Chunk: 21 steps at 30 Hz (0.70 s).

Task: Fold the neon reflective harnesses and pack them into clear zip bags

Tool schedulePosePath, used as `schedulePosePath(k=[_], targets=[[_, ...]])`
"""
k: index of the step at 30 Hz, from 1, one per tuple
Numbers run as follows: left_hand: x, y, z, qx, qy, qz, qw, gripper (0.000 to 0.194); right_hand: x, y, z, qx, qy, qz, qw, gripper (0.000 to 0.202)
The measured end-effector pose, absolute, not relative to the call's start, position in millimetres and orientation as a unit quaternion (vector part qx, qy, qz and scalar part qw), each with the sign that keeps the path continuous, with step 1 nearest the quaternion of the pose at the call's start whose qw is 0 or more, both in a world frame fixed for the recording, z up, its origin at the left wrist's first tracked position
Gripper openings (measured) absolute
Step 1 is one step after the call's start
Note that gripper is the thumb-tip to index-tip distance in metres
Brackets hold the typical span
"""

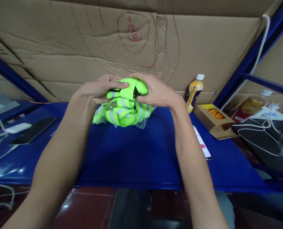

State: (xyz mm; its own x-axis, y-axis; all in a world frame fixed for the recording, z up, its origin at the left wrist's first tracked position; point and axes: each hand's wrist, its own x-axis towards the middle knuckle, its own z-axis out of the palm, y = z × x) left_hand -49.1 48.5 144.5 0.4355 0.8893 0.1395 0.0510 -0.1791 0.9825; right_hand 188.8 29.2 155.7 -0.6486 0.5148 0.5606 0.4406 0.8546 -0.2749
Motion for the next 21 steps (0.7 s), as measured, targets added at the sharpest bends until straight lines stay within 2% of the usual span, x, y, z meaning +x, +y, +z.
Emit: schedulePosePath(k=[3,7,9,11,15,19,21], targets=[[-49,41,149,0.714,0.332,0.411,0.459,0.051,200,35,154,-0.241,-0.901,0.116,0.341,0.070],[-40,29,152,0.801,0.291,0.423,0.310,0.051,211,40,149,-0.257,-0.887,0.204,0.324,0.050],[-35,27,151,0.810,0.283,0.422,0.292,0.052,214,40,148,-0.266,-0.880,0.230,0.319,0.039],[-31,29,147,0.793,0.286,0.426,0.328,0.055,216,41,147,-0.280,-0.871,0.226,0.335,0.034],[-27,38,137,0.728,0.284,0.407,0.472,0.060,214,42,149,-0.292,-0.857,0.170,0.388,0.030],[-27,42,136,0.656,0.223,0.404,0.598,0.056,203,44,150,-0.289,-0.850,0.080,0.434,0.013],[-28,42,139,0.620,0.191,0.405,0.644,0.048,195,43,149,-0.281,-0.852,0.029,0.441,0.021]])
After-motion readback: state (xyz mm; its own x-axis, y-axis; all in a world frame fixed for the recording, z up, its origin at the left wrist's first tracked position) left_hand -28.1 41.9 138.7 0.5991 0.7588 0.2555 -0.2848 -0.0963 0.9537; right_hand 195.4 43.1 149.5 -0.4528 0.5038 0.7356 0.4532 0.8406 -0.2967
